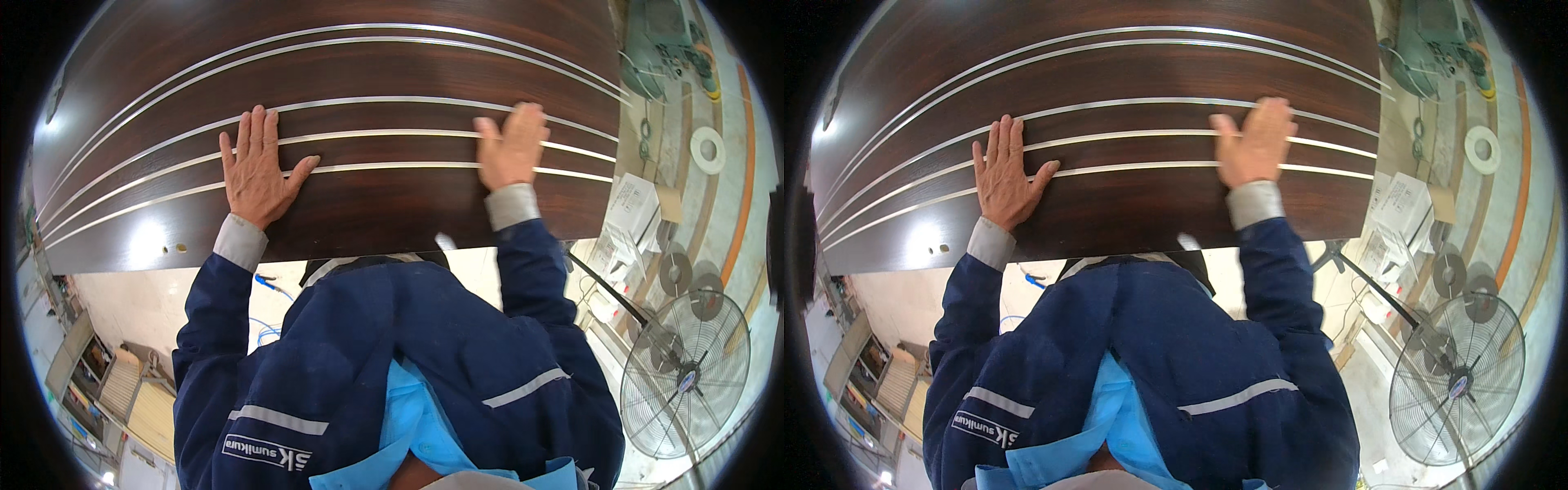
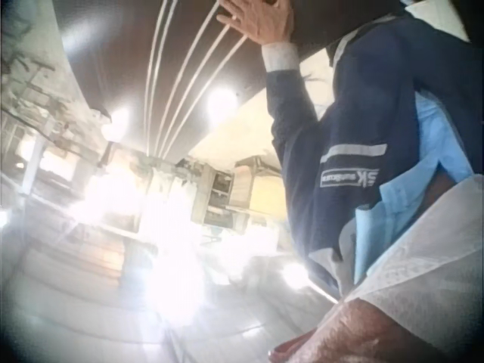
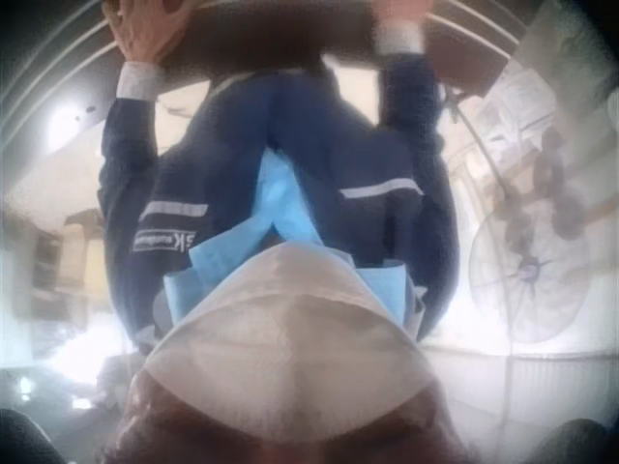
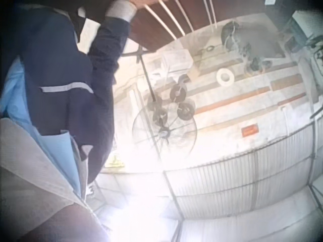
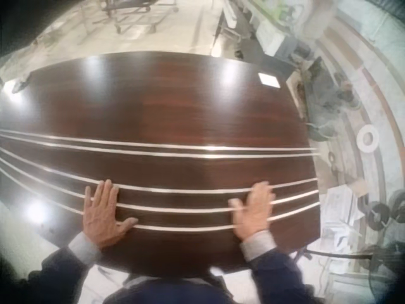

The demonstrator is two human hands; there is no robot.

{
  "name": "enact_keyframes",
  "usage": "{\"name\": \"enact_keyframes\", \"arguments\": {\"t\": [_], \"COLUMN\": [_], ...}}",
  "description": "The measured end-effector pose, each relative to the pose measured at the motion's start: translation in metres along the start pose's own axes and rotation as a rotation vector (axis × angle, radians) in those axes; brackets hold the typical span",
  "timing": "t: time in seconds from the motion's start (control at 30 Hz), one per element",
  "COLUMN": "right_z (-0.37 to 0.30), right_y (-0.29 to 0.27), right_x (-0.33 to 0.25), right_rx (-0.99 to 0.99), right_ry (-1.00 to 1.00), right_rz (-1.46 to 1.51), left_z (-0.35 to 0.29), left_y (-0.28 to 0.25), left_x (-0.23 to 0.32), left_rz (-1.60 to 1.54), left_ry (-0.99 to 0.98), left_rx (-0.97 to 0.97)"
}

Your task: The person prepares a sealant gun by cutting the nozzle and inserting the cartridge, then applies adhesive in straight lines onto a large wooden panel. They wipe the nozzle with a cloth and press the applied lines with their hands to smooth them.

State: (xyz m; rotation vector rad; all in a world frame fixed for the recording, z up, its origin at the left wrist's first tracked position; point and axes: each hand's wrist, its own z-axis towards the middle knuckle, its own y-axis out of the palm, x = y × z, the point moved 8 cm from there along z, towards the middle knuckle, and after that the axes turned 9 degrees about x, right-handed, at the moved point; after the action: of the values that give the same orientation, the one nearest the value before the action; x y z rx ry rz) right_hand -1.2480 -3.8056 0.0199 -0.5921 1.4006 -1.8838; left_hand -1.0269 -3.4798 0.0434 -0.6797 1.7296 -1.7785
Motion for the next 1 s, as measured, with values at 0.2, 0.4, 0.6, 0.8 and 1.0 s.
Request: {"name": "enact_keyframes", "arguments": {"t": [0.2, 0.4, 0.6, 0.8, 1.0], "right_z": [-0.015, -0.011, -0.016, -0.018, -0.018], "right_y": [-0.007, -0.003, 0.004, 0.008, 0.013], "right_x": [-0.106, -0.099, -0.086, -0.085, -0.081], "right_rx": [-0.058, -0.139, -0.05, -0.044, -0.006], "right_ry": [-0.11, -0.066, -0.103, -0.12, -0.134], "right_rz": [0.122, -0.031, 0.055, 0.001, 0.015], "left_z": [-0.001, -0.005, -0.021, -0.049, -0.055], "left_y": [-0.003, 0.012, 0.027, 0.025, 0.027], "left_x": [-0.002, -0.037, -0.151, -0.282, -0.293], "left_rz": [-0.154, -0.291, -0.174, -0.016, -0.135], "left_ry": [0.072, 0.164, 0.03, -0.115, -0.058], "left_rx": [0.081, 0.038, 0.048, 0.002, 0.127]}}
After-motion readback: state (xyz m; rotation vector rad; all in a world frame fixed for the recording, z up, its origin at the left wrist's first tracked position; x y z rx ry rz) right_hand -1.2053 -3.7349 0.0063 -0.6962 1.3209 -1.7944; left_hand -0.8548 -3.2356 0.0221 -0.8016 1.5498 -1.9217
